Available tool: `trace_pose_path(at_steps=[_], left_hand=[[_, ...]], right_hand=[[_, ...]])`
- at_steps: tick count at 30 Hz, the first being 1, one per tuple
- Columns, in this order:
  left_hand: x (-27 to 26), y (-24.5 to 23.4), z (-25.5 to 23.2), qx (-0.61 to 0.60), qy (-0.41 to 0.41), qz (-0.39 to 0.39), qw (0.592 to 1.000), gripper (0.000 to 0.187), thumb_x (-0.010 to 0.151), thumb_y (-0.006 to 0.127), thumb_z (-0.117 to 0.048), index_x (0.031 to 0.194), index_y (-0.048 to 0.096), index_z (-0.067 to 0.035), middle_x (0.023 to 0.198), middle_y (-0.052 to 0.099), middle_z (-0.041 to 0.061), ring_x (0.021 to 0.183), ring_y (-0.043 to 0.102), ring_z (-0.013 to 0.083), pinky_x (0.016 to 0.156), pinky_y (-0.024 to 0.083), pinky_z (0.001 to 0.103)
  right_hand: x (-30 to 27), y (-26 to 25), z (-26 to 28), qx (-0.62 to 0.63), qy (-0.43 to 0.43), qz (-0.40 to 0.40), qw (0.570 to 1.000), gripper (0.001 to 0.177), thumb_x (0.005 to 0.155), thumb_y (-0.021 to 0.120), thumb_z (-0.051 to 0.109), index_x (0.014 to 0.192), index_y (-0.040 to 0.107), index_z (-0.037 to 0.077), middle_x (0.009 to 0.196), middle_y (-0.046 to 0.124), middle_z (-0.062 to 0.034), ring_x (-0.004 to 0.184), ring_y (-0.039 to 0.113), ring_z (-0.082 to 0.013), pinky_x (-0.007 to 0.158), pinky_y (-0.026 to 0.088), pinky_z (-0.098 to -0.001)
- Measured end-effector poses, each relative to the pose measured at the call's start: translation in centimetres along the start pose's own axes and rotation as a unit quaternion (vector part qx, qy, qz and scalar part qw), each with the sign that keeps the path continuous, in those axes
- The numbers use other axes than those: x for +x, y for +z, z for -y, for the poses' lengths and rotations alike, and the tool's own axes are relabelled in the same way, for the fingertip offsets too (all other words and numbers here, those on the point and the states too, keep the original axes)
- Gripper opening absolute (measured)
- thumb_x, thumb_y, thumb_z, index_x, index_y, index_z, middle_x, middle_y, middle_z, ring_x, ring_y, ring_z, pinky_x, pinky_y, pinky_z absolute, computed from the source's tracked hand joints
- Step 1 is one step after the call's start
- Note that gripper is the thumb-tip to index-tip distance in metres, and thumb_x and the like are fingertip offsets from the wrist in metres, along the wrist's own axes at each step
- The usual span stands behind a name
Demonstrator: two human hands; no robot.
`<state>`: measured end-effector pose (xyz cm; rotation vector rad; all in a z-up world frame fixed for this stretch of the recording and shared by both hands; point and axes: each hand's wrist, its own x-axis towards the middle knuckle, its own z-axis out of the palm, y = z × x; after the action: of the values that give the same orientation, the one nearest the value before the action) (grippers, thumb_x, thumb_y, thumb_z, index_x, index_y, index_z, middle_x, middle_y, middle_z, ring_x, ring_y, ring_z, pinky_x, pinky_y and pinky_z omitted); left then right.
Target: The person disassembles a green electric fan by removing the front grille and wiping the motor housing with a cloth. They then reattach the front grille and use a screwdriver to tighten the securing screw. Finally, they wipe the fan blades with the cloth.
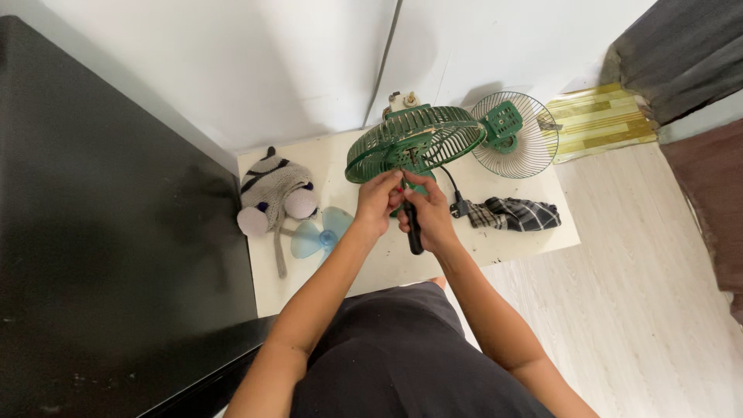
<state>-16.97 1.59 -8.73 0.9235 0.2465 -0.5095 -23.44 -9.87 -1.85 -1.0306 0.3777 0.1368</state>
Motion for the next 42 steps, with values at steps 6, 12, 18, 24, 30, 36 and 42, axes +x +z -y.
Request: trace_pose_path(at_steps=[6, 12, 18, 24, 30, 36, 42], left_hand=[[-1.1, 1.9, -1.6, 0.005, -0.033, -0.076, 0.997, 0.034, 0.091, 0.069, -0.032, 0.119, 0.065, -0.012, 0.072, 0.064, 0.005, 0.036, 0.039, 0.0134, 0.032, 0.031, 0.029], [-1.1, 2.8, -2.6, -0.009, -0.045, -0.093, 0.995, 0.029, 0.092, 0.069, -0.035, 0.113, 0.065, -0.015, 0.068, 0.059, 0.002, 0.035, 0.035, 0.0104, 0.029, 0.024, 0.028], [0.5, 1.3, -1.4, -0.039, -0.046, -0.052, 0.997, 0.021, 0.093, 0.073, -0.034, 0.096, 0.065, -0.014, 0.064, 0.052, -0.003, 0.04, 0.036, 0.0063, 0.032, 0.023, 0.025], [1.7, 0.3, -1.3, -0.026, -0.052, -0.043, 0.997, 0.02, 0.086, 0.076, -0.029, 0.093, 0.076, -0.01, 0.069, 0.056, -0.006, 0.049, 0.042, 0.004, 0.038, 0.026, 0.021], [2.4, -0.1, -0.8, -0.092, -0.023, -0.056, 0.994, 0.017, 0.085, 0.082, -0.018, 0.088, 0.072, -0.005, 0.079, 0.063, 0.003, 0.067, 0.057, 0.0125, 0.056, 0.046, 0.027], [3.0, 0.1, -0.6, -0.078, -0.033, -0.09, 0.992, 0.02, 0.082, 0.085, -0.016, 0.088, 0.07, -0.004, 0.082, 0.063, 0.004, 0.071, 0.057, 0.0137, 0.062, 0.052, 0.03], [2.9, -0.7, -0.9, -0.061, -0.061, -0.047, 0.995, 0.02, 0.083, 0.08, -0.021, 0.093, 0.071, -0.007, 0.084, 0.064, 0.001, 0.074, 0.057, 0.0126, 0.062, 0.049, 0.028]], right_hand=[[2.3, 0.1, -1.1, 0.06, -0.007, 0.015, 0.998, 0.032, 0.101, 0.052, 0.006, 0.133, 0.055, 0.006, 0.072, 0.058, -0.0095, 0.05, 0.053, -0.0165, 0.039, 0.042, -0.0317], [3.0, 0.4, -0.8, 0.089, 0.003, 0.026, 0.996, 0.03, 0.1, 0.054, 0.006, 0.13, 0.055, 0.006, 0.074, 0.059, -0.0102, 0.05, 0.055, -0.0179, 0.039, 0.043, -0.0323], [3.8, 0.5, -0.2, 0.107, 0.017, 0.008, 0.994, 0.016, 0.099, 0.056, 0.006, 0.115, 0.053, 0.006, 0.078, 0.062, -0.0117, 0.052, 0.059, -0.0193, 0.042, 0.047, -0.0331], [5.9, -0.6, -2.0, 0.104, 0.003, -0.009, 0.995, 0.015, 0.099, 0.061, 0.009, 0.097, 0.046, 0.008, 0.084, 0.06, -0.0079, 0.062, 0.059, -0.0165, 0.053, 0.053, -0.0324], [4.0, -2.1, -3.8, 0.032, -0.064, 0.022, 0.997, 0.026, 0.092, 0.071, 0.007, 0.106, 0.049, 0.005, 0.098, 0.055, -0.004, 0.085, 0.059, -0.0113, 0.072, 0.052, -0.0269], [-0.1, -2.8, -4.3, -0.09, -0.052, 0.0, 0.995, 0.042, 0.082, 0.078, 0.002, 0.114, 0.051, 0.003, 0.096, 0.06, -0.0063, 0.081, 0.061, -0.0132, 0.071, 0.054, -0.0296], [-0.6, -2.5, -3.1, 0.058, 0.006, -0.001, 0.998, 0.043, 0.086, 0.072, 0.003, 0.124, 0.053, -0.003, 0.097, 0.07, -0.0125, 0.082, 0.071, -0.0202, 0.074, 0.06, -0.0335]])
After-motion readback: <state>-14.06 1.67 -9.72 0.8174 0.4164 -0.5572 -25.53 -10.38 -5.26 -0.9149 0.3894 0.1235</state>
